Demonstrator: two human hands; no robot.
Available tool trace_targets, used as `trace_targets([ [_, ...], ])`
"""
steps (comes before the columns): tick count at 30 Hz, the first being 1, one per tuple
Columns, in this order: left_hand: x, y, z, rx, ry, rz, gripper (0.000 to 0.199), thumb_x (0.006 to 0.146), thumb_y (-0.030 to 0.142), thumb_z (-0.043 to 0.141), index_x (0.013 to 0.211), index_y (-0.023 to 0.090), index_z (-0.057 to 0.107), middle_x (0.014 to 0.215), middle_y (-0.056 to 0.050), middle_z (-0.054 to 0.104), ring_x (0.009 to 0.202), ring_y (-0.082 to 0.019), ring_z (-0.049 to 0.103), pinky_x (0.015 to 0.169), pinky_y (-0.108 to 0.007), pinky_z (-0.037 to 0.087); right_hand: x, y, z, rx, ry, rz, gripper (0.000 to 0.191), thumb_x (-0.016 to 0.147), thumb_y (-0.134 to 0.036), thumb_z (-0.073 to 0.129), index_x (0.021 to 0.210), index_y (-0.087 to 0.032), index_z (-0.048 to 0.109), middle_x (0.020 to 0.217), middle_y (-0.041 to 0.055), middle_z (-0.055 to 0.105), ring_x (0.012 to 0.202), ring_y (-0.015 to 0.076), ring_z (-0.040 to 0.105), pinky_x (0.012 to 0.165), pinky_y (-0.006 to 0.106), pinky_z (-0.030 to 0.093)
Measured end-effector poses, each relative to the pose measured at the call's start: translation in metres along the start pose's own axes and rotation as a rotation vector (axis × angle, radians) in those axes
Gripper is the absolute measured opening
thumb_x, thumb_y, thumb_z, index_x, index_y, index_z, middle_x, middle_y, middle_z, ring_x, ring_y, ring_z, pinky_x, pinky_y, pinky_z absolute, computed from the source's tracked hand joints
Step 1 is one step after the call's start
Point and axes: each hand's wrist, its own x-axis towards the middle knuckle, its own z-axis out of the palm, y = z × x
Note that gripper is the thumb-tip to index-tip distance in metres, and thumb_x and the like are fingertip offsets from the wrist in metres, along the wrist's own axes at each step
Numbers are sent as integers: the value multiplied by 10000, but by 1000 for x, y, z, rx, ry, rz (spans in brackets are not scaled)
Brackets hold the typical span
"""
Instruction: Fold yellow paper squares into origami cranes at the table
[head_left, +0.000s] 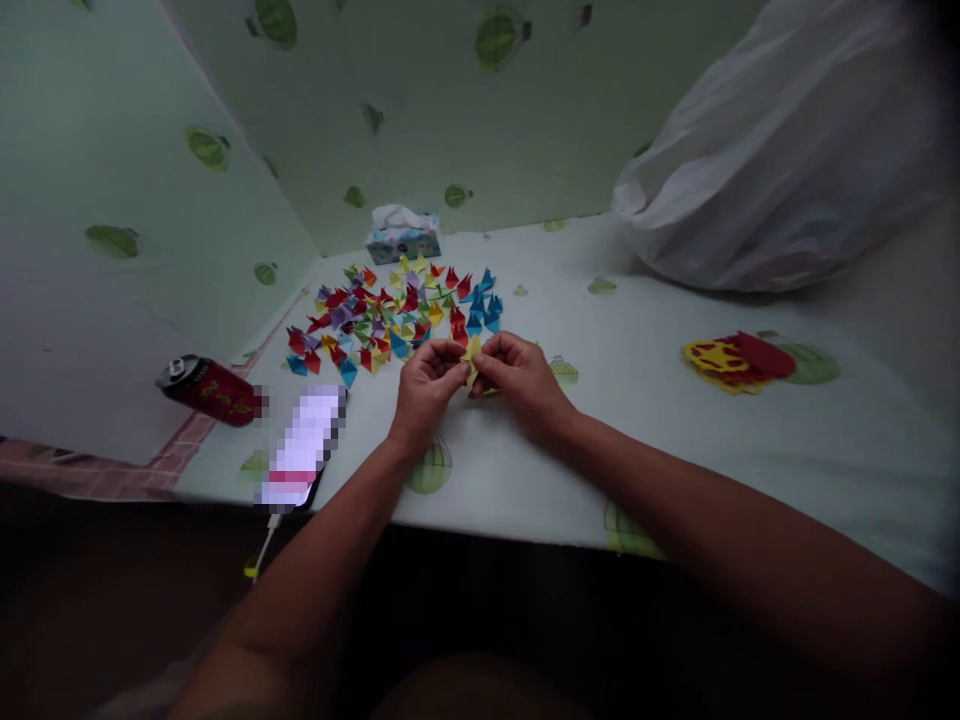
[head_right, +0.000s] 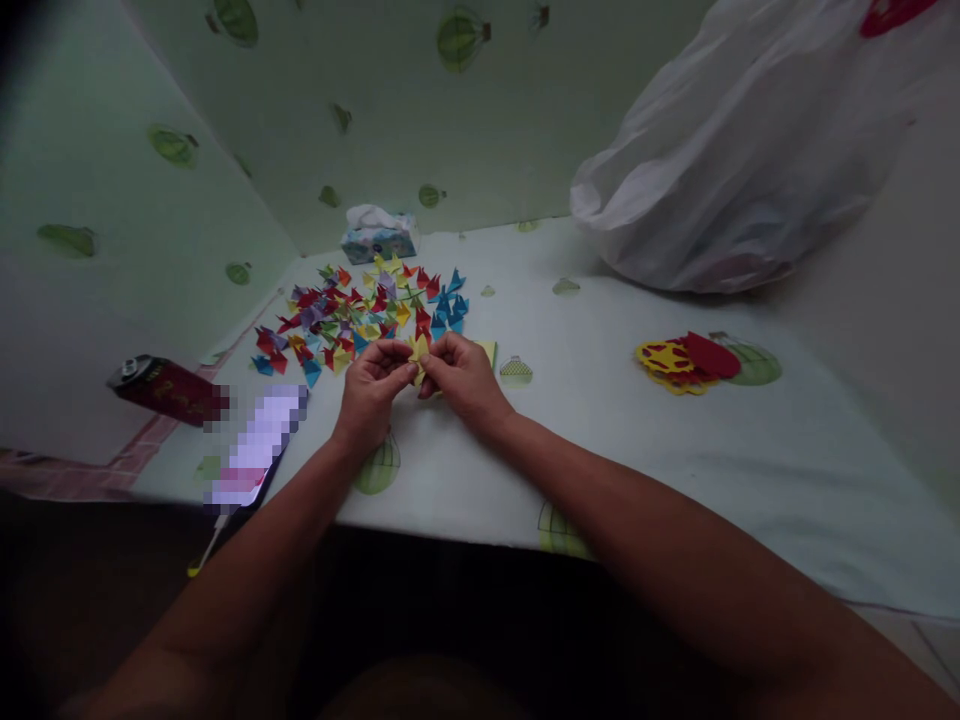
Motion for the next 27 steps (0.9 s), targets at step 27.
trace_targets([
  [27,-8,14,5,178,79,53,122,727,258,761,784,173,694,701,6,677,619,-113,623,604,-237,502,-4,-1,3,19,24,-4,356,741,-405,791,718,-210,495,601,-58,603,491,106,622,494,232,490],
])
